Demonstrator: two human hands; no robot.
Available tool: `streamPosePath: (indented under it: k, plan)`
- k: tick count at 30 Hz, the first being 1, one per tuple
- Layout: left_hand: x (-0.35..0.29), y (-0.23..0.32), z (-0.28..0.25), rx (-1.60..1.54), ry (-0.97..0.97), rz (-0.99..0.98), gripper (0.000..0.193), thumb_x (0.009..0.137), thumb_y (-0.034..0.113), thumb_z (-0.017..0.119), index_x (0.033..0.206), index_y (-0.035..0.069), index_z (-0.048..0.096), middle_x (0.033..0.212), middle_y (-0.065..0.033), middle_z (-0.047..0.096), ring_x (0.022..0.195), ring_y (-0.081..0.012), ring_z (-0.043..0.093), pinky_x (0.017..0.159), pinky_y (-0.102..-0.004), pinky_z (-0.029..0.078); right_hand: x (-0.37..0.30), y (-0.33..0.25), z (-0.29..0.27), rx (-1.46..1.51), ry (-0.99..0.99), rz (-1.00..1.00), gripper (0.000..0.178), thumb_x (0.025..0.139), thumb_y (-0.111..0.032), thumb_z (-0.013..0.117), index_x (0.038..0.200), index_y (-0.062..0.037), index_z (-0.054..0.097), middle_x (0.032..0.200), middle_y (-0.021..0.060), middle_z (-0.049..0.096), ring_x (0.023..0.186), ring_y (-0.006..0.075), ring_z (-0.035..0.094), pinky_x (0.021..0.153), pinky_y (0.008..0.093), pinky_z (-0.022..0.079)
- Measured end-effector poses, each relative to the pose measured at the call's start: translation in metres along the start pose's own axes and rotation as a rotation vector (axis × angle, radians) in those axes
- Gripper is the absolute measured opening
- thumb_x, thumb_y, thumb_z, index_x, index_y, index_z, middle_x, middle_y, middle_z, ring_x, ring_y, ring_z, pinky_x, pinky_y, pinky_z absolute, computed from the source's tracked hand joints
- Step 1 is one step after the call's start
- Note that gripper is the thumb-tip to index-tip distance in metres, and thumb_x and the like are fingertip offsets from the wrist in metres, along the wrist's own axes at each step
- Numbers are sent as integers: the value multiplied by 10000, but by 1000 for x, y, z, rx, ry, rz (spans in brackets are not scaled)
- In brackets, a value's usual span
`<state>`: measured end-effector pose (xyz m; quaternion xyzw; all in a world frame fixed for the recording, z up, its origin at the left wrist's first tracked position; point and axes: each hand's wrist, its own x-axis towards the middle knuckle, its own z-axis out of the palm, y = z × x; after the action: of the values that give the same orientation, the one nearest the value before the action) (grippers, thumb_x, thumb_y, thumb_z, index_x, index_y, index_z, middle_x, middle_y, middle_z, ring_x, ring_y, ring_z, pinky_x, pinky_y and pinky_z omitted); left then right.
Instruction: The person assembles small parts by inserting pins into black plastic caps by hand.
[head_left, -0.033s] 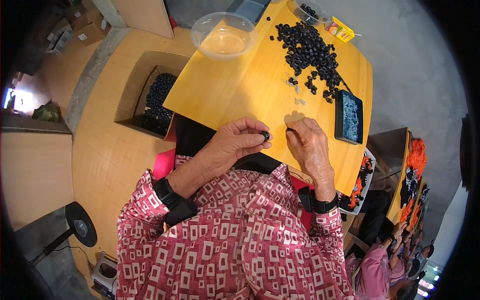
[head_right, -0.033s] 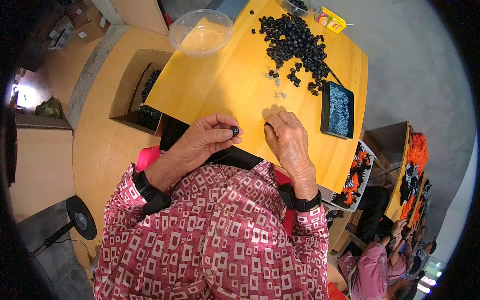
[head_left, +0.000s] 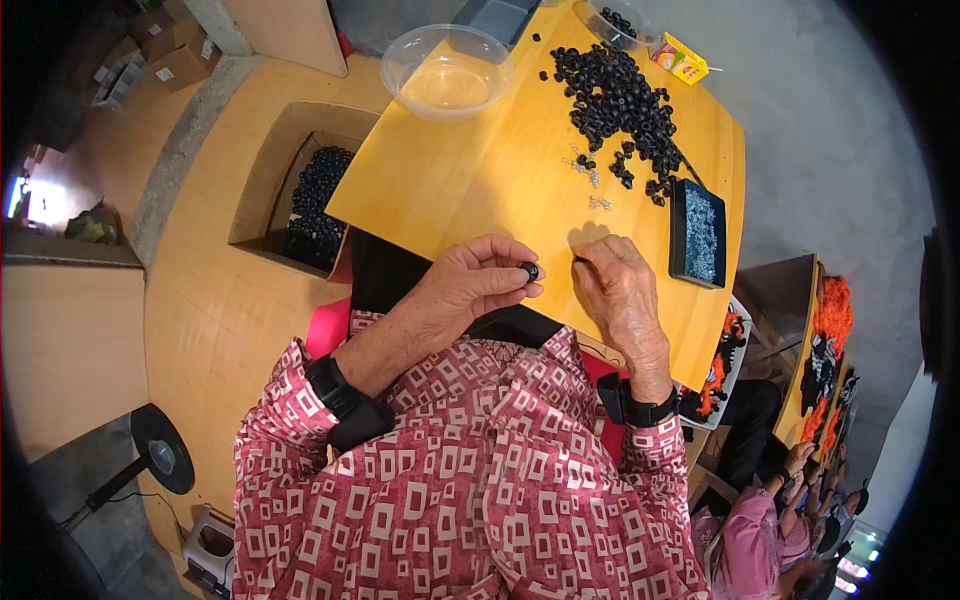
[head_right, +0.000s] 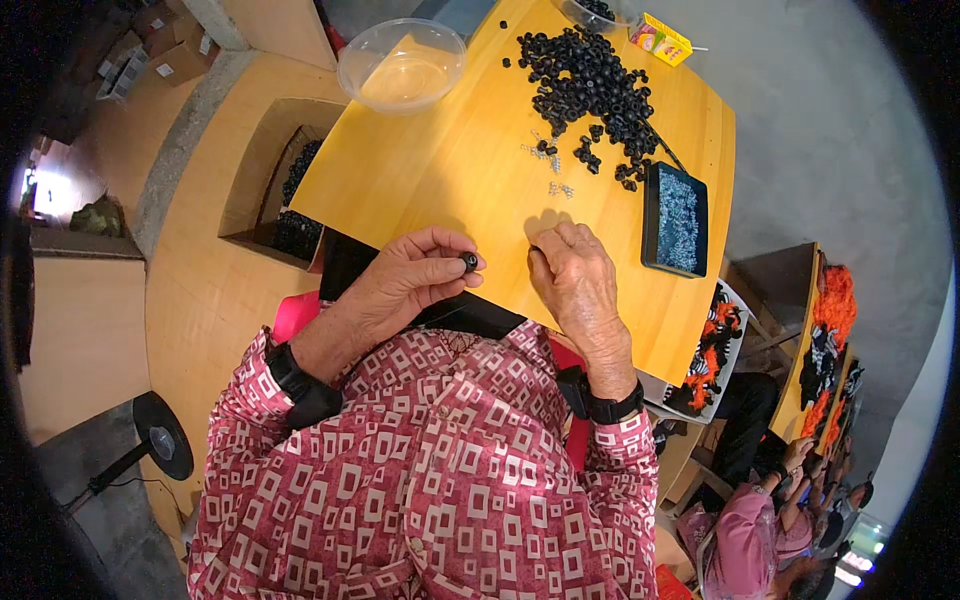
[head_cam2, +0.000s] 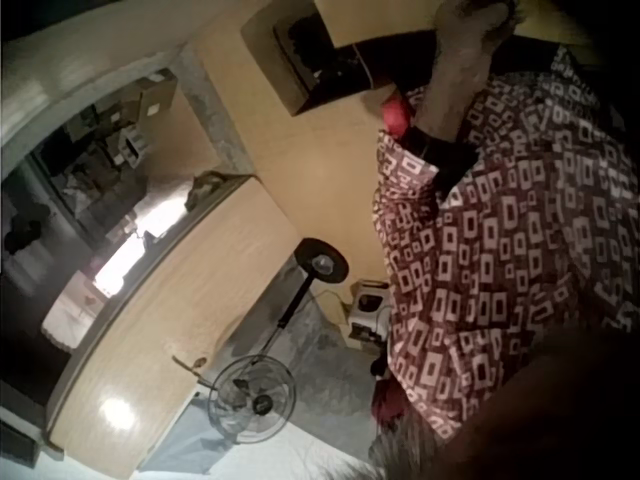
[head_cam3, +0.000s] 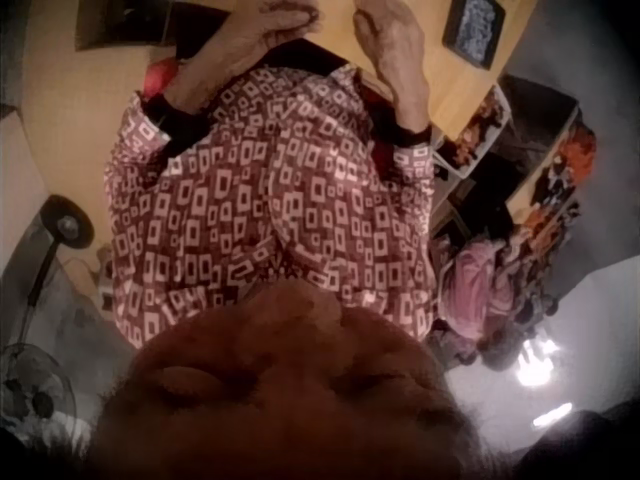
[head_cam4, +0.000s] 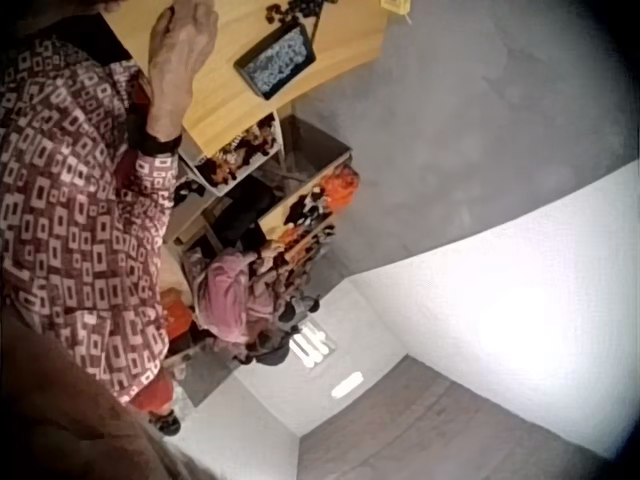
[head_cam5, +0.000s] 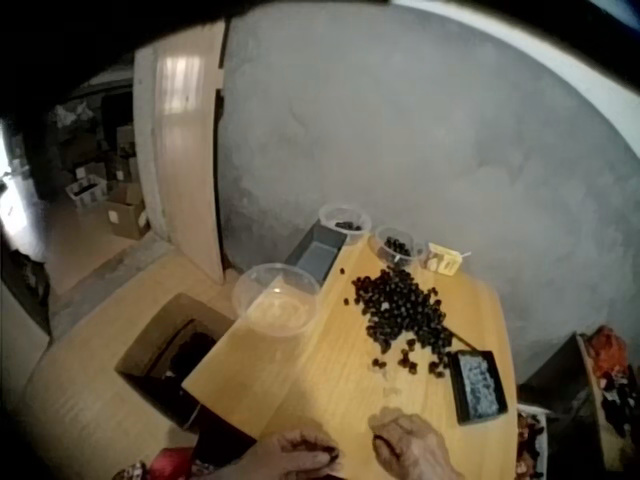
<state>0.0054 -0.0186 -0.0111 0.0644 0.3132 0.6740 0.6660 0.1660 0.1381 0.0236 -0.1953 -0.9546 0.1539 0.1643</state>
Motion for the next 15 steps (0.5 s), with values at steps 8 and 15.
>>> streamPosePath:
  k: [8,15]
  plan:
    - [2,0,-1,-11,8,2,189,905,7,619,1094,3,615,1045,-80,643,963,-197,681,837,-244,574,0,-11,-4,127,51,-3,125,759,22,654,869,-11,606,797,145,558,782,339,564,703,419,484]
    - [1,-1,-1,-9,11,8,180,914,25,616,1093,5,616,1049,-80,644,964,-191,678,836,-239,573,4,3,0,-31,-9,-14,149,761,-1,661,898,-16,604,819,161,586,826,347,589,723,419,493]
